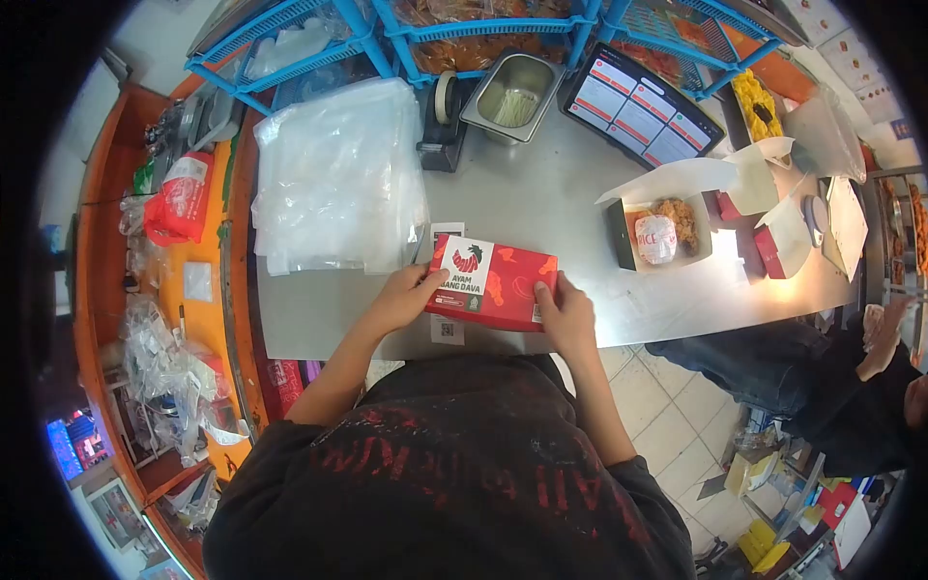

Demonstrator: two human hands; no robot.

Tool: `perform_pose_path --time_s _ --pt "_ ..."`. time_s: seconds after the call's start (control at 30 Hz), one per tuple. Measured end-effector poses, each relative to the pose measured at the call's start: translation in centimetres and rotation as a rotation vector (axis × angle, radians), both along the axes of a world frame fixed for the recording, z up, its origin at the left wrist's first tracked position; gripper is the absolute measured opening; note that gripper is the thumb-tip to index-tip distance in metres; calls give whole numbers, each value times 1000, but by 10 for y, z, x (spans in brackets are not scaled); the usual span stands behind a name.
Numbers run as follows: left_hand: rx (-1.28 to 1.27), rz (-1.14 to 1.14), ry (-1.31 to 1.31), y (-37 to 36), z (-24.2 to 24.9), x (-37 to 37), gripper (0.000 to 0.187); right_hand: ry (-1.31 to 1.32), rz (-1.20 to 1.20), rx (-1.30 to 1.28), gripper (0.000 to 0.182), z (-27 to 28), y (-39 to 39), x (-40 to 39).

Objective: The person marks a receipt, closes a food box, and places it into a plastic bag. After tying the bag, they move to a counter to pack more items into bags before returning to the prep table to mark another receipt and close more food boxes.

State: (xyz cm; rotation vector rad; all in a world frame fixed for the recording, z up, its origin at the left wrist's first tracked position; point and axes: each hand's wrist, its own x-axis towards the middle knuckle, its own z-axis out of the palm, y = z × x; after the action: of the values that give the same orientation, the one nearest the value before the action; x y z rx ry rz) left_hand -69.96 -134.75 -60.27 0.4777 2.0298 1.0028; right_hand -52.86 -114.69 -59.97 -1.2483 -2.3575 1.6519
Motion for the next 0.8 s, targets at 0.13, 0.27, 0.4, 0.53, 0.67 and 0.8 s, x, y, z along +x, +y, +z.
perform_pose_path --time_s 0.13,0.27,0.4,0.53,0.67,0.8 --pt "-7 -16 233 -6 -18 20 36 45 54 -52 56 -4 -18 6" --pt "448 -58 524 -28 -14 30 40 317 335 497 52 14 -29 26" --pt "558 -369 714 -42 -46 35 39 278 400 392 56 -5 -35 44" --pt "596 -329 738 -40 -55 35 39 319 376 479 55 -28 -34 48" --pt "560 -298 717 -37 -36 39 33 320 336 490 48 -27 -36 44" --pt "556 -477 796 4 -14 35 22 251 324 894 12 1 -28 5"
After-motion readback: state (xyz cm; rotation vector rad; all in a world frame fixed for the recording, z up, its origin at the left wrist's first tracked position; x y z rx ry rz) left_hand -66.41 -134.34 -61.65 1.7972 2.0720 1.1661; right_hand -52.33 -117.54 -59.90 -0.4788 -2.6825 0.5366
